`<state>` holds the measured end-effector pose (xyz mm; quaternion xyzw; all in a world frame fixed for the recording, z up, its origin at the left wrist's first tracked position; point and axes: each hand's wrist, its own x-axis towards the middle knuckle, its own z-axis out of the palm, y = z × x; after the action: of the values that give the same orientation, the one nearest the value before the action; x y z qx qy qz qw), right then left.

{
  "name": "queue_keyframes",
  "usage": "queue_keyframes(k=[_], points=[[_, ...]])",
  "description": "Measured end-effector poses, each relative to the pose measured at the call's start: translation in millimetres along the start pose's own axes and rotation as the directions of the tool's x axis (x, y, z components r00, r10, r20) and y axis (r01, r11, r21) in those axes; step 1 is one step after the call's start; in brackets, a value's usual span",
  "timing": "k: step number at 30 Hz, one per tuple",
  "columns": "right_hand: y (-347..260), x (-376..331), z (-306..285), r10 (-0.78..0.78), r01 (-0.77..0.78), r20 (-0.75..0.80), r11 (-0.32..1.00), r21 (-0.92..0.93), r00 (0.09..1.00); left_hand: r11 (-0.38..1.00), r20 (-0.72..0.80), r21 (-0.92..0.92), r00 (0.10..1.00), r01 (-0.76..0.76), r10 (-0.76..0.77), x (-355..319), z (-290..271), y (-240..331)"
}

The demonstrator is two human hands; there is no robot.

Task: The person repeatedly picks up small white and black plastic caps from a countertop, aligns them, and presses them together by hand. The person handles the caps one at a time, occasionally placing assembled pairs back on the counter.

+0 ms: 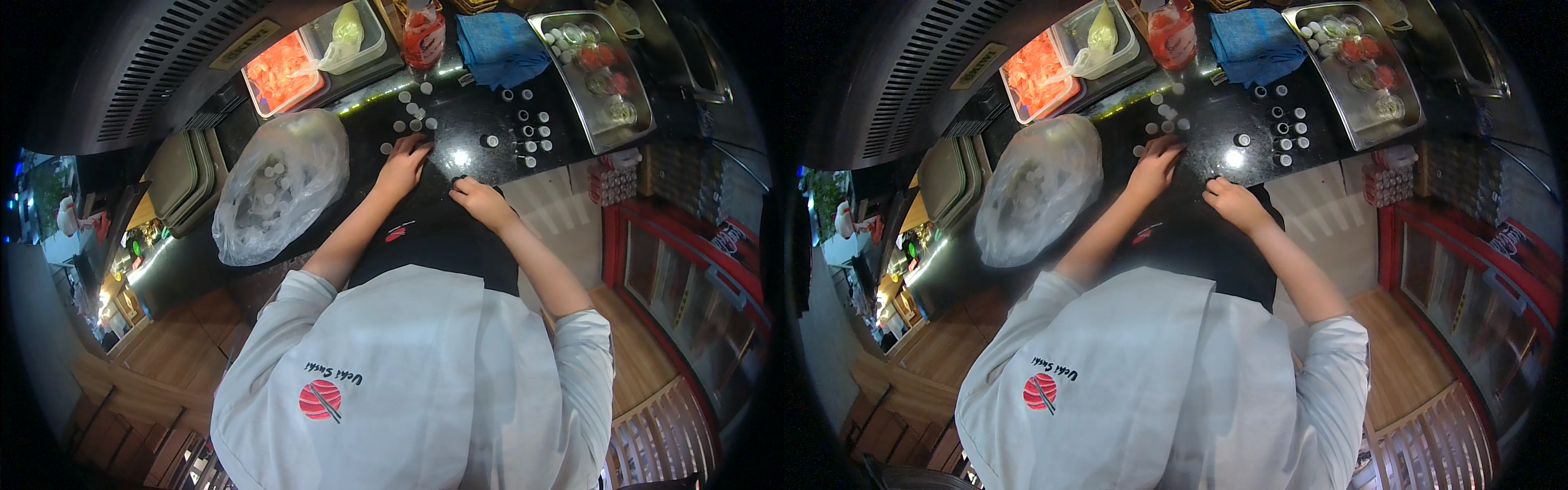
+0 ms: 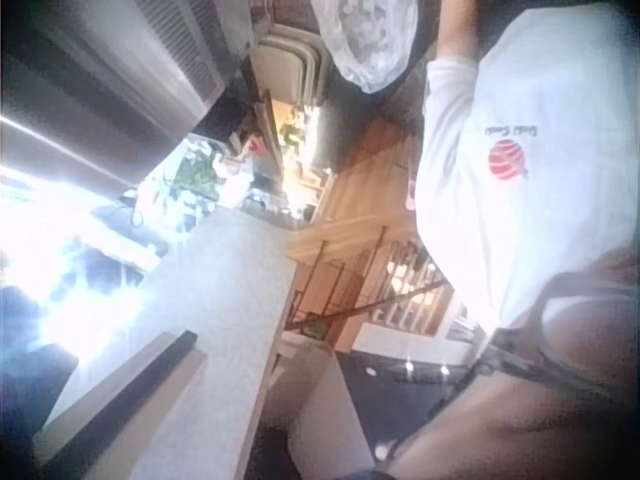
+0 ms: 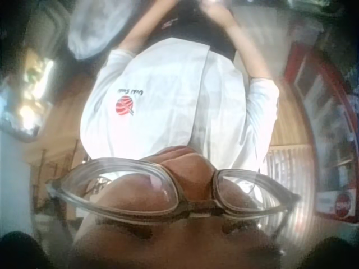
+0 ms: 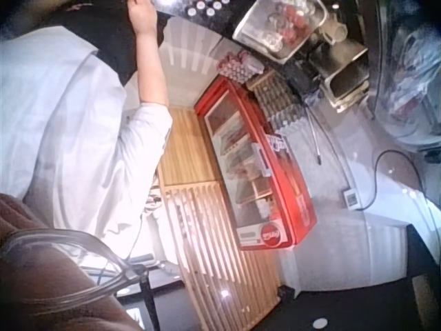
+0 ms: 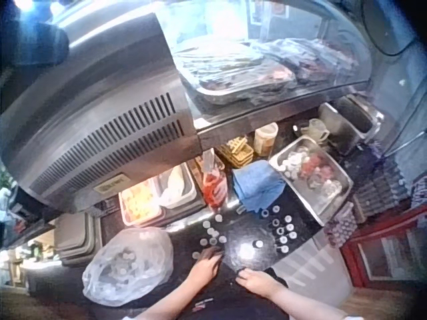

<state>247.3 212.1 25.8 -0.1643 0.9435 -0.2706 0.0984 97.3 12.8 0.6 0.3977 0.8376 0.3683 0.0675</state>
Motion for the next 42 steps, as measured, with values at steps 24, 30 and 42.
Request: queue_keyframes(k=[24,30,42], points=[[82.2,-12.5,-103.7,0.81,-0.447,-0.467,0.586,0.676,0.355,0.979,0.091,0.196,0.993,0.057,-0.076,-13.6,-12.1,8.1],[91.3,1.9,-107.6,0.833,-0.643,-0.405,0.55,0.532,0.377,0.975,0.105,0.214,0.991,0.054,-0.078,-12.5,-15.2,13.1],[93.0,8.3,-114.9,0.909,-0.83,-0.289,0.398,0.391,0.3,0.973,0.091,0.229,0.994,0.032,-0.054,-16.2,-19.8,11.6]])
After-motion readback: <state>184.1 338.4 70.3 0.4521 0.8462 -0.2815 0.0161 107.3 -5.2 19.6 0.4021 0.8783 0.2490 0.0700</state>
